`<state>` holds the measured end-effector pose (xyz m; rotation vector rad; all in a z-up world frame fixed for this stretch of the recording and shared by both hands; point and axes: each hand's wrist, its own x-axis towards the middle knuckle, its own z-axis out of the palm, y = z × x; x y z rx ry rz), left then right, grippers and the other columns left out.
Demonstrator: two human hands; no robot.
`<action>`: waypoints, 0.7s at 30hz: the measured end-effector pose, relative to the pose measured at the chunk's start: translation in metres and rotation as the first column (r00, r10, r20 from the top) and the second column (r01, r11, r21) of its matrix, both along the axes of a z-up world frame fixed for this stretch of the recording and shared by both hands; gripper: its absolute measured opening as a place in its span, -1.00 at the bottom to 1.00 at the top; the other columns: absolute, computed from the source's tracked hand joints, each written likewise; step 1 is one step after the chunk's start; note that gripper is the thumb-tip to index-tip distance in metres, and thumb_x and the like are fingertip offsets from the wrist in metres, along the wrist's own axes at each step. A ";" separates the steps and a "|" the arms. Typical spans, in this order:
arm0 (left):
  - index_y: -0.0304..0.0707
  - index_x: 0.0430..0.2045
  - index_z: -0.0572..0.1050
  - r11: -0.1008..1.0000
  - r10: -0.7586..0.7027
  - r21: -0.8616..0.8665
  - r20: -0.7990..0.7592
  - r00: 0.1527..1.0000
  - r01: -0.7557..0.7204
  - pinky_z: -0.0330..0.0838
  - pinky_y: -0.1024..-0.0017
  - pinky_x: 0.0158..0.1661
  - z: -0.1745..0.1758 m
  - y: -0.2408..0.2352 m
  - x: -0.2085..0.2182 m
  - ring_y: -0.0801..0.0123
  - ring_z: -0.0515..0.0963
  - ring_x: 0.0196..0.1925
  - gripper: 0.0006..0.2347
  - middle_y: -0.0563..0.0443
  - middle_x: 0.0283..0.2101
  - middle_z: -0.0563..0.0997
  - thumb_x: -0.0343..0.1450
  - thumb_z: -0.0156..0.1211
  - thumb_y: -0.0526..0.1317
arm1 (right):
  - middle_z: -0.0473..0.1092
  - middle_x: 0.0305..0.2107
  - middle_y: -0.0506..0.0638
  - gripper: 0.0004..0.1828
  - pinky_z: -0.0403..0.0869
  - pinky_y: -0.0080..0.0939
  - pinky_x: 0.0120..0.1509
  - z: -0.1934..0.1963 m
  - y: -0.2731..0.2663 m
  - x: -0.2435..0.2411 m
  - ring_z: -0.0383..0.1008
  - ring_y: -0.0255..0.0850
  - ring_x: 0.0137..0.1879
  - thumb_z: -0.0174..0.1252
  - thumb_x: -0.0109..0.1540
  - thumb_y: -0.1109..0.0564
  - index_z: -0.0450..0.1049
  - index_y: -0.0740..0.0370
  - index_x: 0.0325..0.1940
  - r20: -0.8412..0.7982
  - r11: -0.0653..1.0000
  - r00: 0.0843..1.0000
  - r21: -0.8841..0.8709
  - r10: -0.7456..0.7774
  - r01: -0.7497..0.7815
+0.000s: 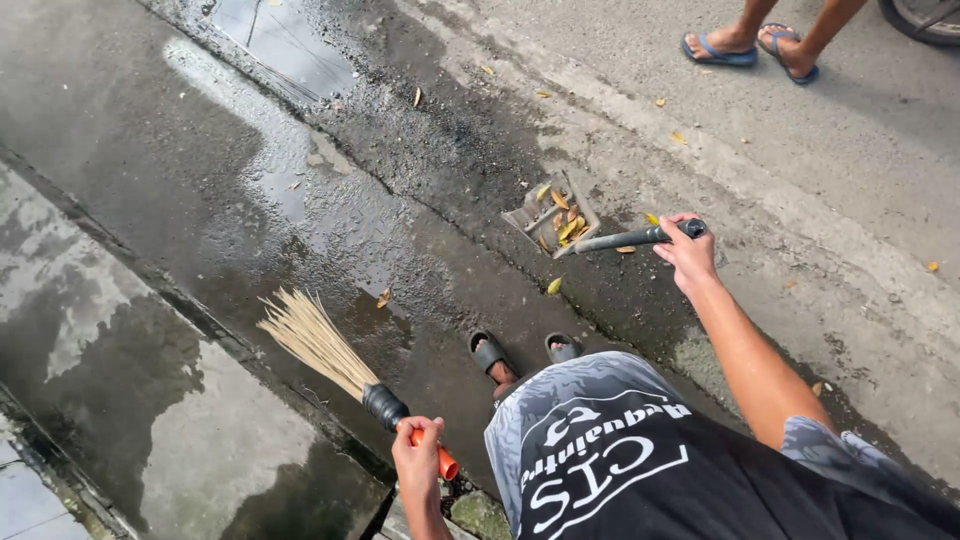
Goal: Sweeping leaves and debris from a concrete floor into a dustpan using a broom.
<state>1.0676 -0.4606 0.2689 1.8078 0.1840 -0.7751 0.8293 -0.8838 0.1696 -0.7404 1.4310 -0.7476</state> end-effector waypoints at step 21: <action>-0.43 0.31 -0.08 0.832 -0.555 0.041 0.046 0.831 0.553 0.41 0.30 -0.73 -0.079 -0.166 0.354 0.23 0.49 -0.73 -0.25 -0.26 -0.54 0.48 0.28 0.30 -0.34 | 0.24 -0.06 0.12 -0.82 0.30 0.25 0.28 -0.024 0.049 0.154 0.31 0.12 0.16 0.27 0.30 0.08 0.36 0.01 -0.18 -0.078 0.810 0.826 -0.262 -0.559 0.524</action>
